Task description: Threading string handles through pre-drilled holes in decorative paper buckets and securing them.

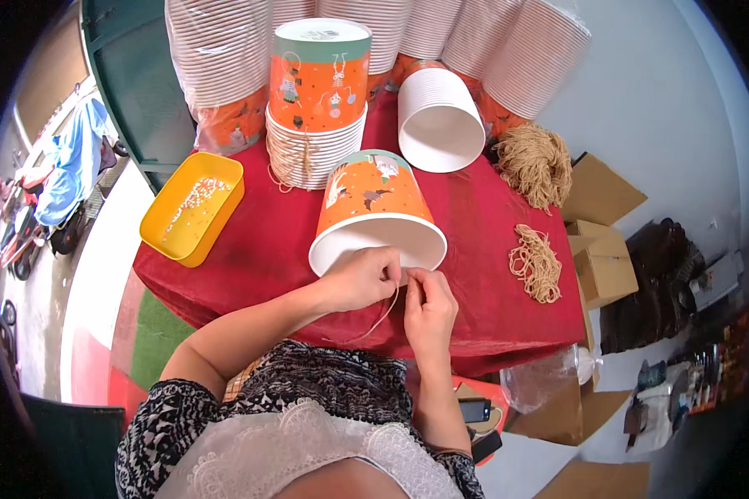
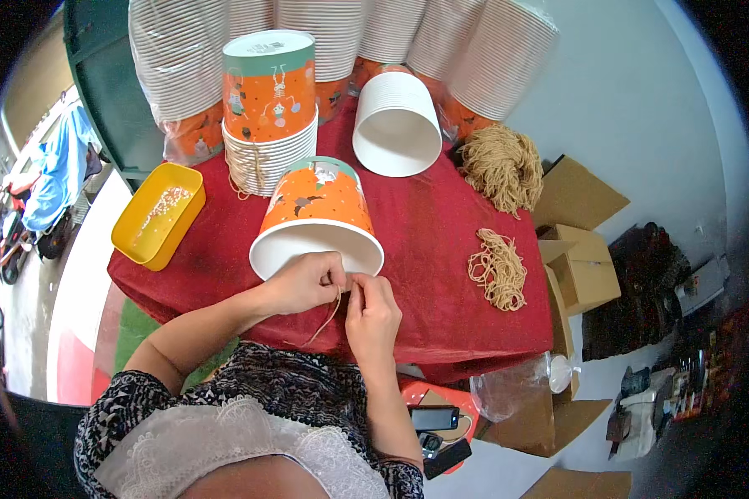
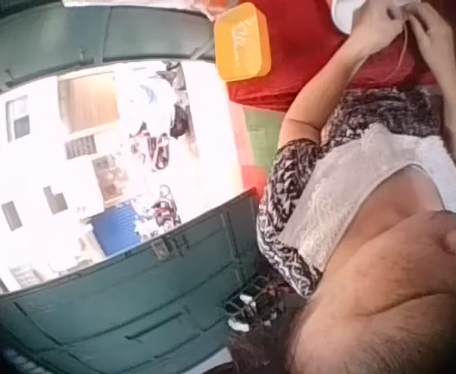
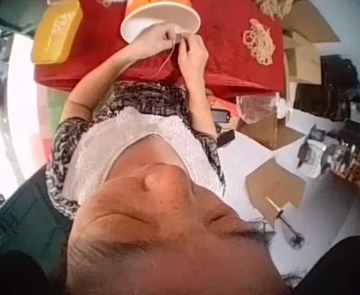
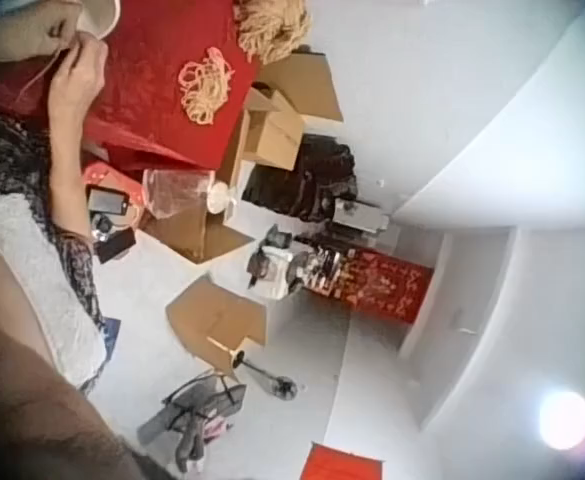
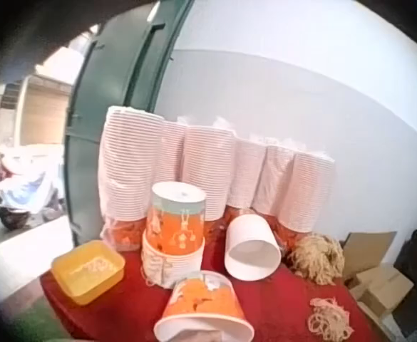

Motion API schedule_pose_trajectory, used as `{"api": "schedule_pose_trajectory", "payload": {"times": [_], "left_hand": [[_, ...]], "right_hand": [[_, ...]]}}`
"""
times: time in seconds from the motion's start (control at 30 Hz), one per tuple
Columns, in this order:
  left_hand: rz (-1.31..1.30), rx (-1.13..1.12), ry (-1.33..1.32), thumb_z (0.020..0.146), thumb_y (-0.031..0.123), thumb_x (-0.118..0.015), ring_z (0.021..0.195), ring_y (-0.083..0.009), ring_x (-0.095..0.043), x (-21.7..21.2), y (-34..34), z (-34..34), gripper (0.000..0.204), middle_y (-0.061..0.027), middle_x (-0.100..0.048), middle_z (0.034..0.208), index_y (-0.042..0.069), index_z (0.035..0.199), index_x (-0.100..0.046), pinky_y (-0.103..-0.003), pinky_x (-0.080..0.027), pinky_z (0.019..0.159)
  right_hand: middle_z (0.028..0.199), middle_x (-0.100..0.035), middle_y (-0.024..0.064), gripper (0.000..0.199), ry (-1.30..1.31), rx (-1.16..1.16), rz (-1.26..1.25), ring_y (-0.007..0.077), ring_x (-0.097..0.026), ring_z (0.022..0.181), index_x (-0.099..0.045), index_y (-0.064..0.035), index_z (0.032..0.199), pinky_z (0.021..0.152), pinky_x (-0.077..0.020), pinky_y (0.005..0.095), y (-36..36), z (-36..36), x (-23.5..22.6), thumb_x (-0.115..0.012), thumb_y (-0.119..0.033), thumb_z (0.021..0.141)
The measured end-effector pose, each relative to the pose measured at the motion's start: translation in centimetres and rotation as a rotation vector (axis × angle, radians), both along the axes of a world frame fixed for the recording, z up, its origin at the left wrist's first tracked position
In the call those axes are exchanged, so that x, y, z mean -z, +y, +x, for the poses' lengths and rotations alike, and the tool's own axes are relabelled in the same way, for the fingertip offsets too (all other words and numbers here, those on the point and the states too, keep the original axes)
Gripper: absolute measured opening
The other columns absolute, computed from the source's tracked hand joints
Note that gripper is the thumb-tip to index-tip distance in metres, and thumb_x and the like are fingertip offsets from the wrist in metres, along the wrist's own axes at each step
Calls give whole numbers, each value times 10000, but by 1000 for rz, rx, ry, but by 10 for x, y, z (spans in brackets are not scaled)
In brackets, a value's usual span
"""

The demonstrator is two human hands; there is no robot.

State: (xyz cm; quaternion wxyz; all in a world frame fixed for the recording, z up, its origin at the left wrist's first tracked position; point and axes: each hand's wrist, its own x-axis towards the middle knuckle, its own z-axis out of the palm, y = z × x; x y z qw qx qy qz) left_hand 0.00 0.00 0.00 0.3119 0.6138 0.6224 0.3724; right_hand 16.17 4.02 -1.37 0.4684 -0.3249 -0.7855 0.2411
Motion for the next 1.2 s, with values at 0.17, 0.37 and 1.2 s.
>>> {"api": "schedule_pose_trajectory", "payload": {"times": [0.17,0.37,1.2], "left_hand": [[19,-18,-9,836,53,-645,776,-230,-663,-5,4,8,95,-111,-678,835,28,916,-599,-353,-525,691],[281,11,156,852,-13,-596,775,-272,-649,4,1,15,177,-131,-631,849,30,1019,-551,-376,-522,675],[234,11,608,885,38,-524,845,-444,-619,5,-6,14,172,-239,-588,936,-42,1026,-465,-511,-529,706]], "right_hand": [[858,-645,165,119,-5,18,35,319,-653,760,-656,8,962,675,-519,389,9,-1,0,-631,56,856],[881,-621,188,157,2,-4,-24,384,-626,801,-645,-8,989,696,-504,453,7,-2,4,-622,62,850],[1039,-629,252,304,29,-164,-39,426,-623,963,-629,32,1148,818,-513,463,12,0,4,-535,97,867]]}}
